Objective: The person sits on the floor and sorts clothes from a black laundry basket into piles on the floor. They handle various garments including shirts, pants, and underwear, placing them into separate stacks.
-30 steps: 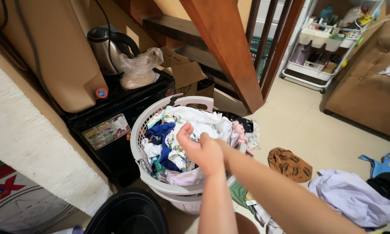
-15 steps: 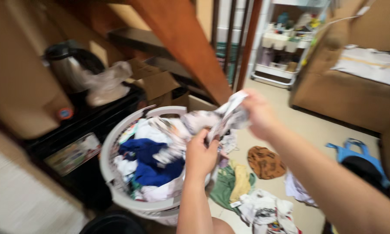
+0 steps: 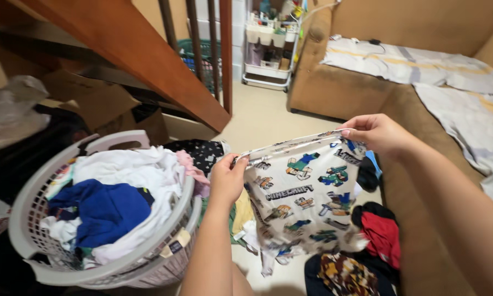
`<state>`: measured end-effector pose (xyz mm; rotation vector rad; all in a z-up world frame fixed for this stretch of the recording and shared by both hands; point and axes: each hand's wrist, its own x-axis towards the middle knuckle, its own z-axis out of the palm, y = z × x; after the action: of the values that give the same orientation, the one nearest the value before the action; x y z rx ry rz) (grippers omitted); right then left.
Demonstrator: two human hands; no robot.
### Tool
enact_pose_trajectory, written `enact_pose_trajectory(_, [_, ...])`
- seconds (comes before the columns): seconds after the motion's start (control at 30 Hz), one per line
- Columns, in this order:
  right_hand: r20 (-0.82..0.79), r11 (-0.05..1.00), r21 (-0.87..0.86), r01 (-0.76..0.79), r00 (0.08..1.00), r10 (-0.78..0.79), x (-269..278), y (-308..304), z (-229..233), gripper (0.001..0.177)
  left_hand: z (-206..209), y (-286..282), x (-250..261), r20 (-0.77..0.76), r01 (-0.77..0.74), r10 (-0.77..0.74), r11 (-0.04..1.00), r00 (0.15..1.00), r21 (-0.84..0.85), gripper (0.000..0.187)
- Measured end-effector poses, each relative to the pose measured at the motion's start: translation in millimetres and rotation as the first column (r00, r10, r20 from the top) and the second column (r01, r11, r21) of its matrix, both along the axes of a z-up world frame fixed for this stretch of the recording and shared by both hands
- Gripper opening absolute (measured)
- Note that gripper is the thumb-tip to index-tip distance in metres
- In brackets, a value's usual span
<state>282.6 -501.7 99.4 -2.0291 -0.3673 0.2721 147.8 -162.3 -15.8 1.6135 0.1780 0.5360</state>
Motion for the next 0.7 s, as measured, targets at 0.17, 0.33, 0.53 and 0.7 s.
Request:
enact_pose_trajectory(0.17, [0.033,0.98,0.151,0.129,0.99,-0.136,-24.0,-21.5,-20.6,0.013,-8.2,-27.0,4.9,-0.073,-0.184,0.235,0.889,0.969,0.42,0.027])
enact_pose_trajectory(0.33, [0.618,0.945,0.326,0.027,0.75,-0.235,-89.8,-18.3,-19.9,0.012,-11.8,-67.7,0.4,0.48,-0.003,0.202,0.923,0.854,-0.384,0.032])
enact_pose_trajectory(0.53, [-0.113,0.919,-0.271,-0.288,0.957,0.266,-207.2,11.5,-33.4,0.032,-25.5,-131.5,-29.8,0.199,0.269,-0.196,0.458,0.96,-0.847,0.044])
enact_pose_trajectory(0.7, [-0.122,0.912,-0.233,-0.336,0.941,0.316,-172.9,-1.2,-105.2,0.021,-11.8,-96.9,-53.3,0.263,0.424,-0.424,0.347,0.867,-0.837,0.053])
